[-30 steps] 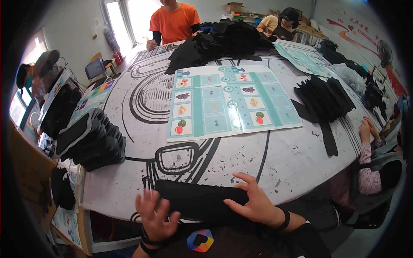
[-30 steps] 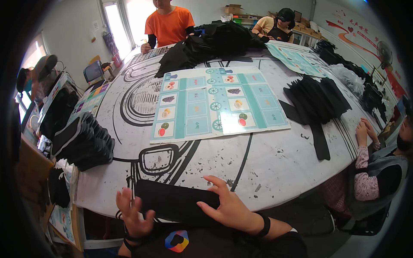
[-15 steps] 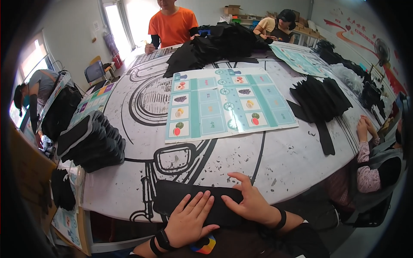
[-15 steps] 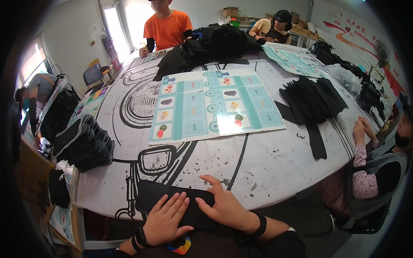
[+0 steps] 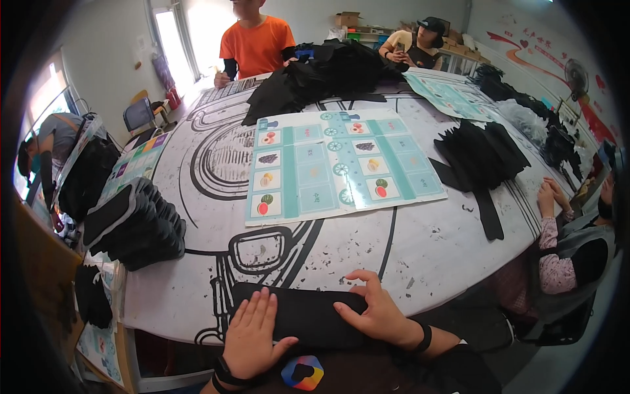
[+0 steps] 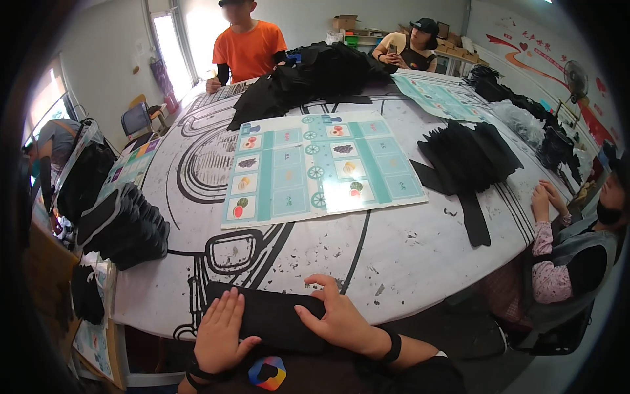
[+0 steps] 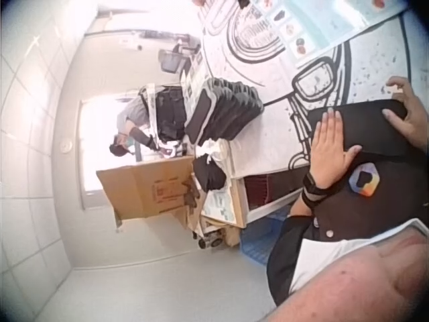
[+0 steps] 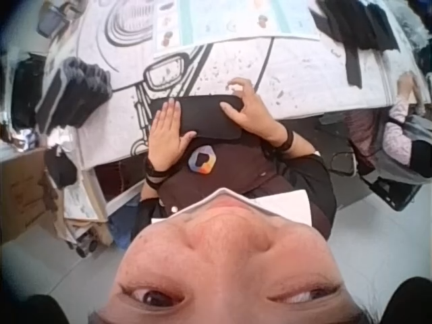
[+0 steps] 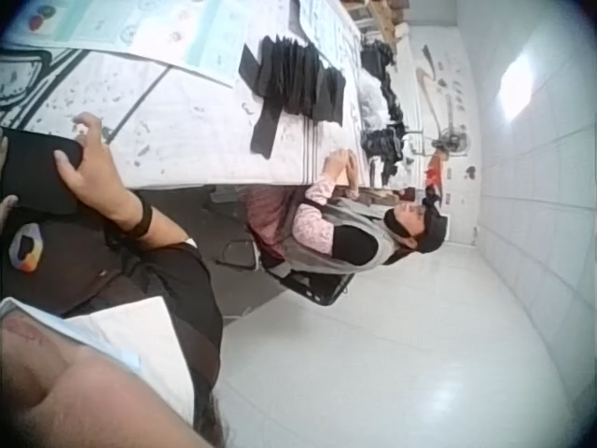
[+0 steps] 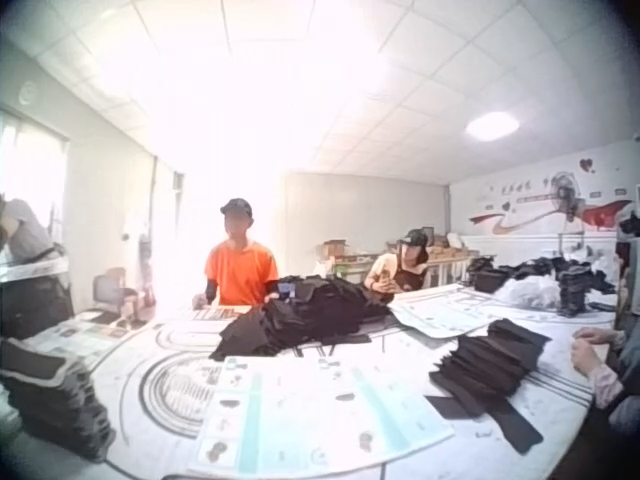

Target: Manually align and press fabric layers together to assemble shoe upper components.

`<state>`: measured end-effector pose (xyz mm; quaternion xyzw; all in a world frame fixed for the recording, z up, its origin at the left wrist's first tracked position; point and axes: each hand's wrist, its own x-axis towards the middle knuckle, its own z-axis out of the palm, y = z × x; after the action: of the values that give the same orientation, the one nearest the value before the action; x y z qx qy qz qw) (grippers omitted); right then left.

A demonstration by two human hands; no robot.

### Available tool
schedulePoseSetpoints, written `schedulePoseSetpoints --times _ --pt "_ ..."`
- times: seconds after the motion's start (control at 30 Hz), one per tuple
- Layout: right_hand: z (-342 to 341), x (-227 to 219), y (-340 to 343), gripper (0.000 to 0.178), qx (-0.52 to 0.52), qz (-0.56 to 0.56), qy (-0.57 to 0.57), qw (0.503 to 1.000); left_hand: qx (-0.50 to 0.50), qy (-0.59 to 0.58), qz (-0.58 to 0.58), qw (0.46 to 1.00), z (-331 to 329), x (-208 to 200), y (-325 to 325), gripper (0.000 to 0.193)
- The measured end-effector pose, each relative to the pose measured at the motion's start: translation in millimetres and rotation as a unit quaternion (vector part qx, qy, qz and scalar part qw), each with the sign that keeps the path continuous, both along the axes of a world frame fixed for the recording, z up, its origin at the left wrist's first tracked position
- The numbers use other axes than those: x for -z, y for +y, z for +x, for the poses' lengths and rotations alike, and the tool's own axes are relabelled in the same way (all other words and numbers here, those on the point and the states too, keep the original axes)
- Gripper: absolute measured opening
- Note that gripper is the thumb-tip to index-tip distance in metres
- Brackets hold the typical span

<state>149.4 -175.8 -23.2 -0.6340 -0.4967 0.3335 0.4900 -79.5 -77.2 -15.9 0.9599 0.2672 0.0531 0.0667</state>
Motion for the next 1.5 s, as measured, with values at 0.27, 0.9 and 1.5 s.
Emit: schedulePoseSetpoints --times 0.27,0.9,1.5 --pt "-1.1 8.5 -3.4 0.051 0.027 0.036 -0.027 0.999 -0.08 -0.009 0.009 0.997 -18.6 4.6 12.9 0.077" --pt "-2.8 9.9 1.1 0.057 -0.004 0.073 -0.043 0.996 0.066 -0.239 -0.087 0.965 15.2 -156.8 -16.1 0.057" --pt "-2.0 12.3 -5.2 0.057 0.003 0.112 -0.042 0.993 0.111 -0.131 -0.011 0.985 46.6 -135.9 -28.0 0.063"
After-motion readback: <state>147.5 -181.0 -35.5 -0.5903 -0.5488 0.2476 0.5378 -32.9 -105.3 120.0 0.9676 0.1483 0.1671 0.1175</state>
